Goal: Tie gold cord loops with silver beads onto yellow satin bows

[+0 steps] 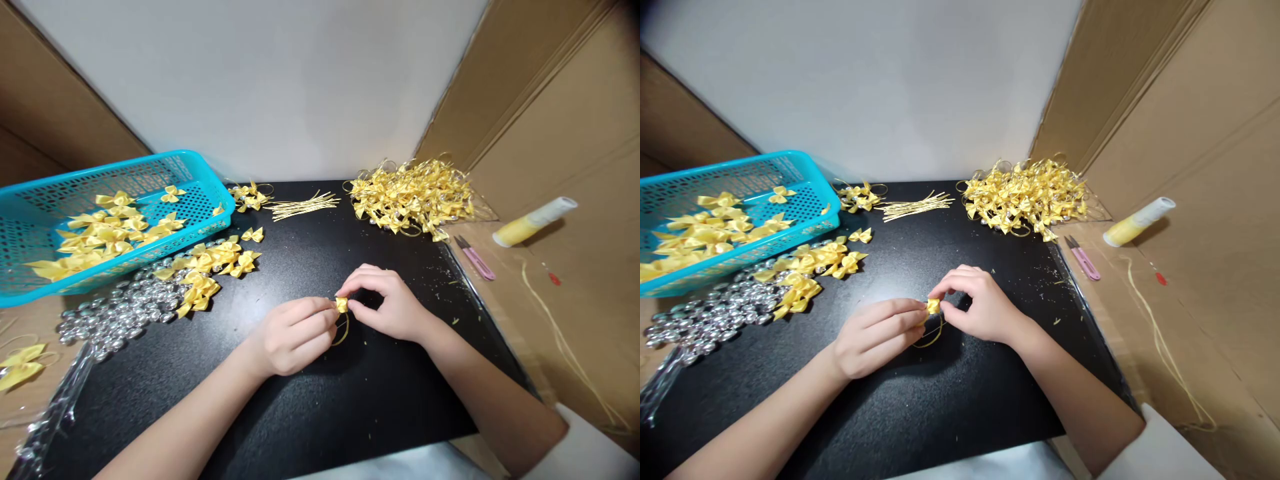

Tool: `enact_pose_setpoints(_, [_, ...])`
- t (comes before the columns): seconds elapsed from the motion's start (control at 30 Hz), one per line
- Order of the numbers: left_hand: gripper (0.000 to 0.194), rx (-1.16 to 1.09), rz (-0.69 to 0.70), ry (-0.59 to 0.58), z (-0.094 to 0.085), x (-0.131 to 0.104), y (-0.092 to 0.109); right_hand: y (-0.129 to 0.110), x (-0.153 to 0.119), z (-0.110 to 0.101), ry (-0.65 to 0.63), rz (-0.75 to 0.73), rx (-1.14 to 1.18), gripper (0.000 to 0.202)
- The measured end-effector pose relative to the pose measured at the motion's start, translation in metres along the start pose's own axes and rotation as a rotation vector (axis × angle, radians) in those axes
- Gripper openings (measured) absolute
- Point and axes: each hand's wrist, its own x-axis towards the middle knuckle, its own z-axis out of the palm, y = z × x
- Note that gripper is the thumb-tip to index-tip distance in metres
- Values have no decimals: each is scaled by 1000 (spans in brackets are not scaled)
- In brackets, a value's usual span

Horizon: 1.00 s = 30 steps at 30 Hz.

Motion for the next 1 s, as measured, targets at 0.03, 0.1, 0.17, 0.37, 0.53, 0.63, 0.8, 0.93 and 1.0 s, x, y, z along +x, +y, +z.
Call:
enact_pose_setpoints(0.03, [14,-10,-8,2,0,0,0,0,0,0,-2,5,6,17])
enact_pose_setpoints(0.1, [14,-28,-15,27,2,-1,-1,-1,2,-1,-12,11,21,16])
enact_pose_setpoints(0.17, [14,-55,-27,39,3,-2,-2,-1,2,-2,-22,18,37,14])
enact_pose_setpoints(0.37, [15,-296,-193,71,10,-3,-2,2,1,-1,-13,-22,-25,11])
enact_pose_setpoints(0.53, [20,-790,-653,208,18,-3,-2,3,-2,8,42,-109,-77,14])
enact_pose_setpoints(0.63, [27,-1039,-997,313,23,-5,-3,5,-1,9,121,-68,-140,13])
enact_pose_setpoints(0.8, [31,-1163,-1369,511,30,-4,-5,3,0,6,284,88,-145,11])
enact_pose_setpoints(0.93, [29,-1175,-1477,555,30,0,-5,-7,-3,21,190,256,116,12])
enact_pose_setpoints(1.0, [26,-1159,-1486,570,30,1,-4,-10,-5,35,135,396,360,29])
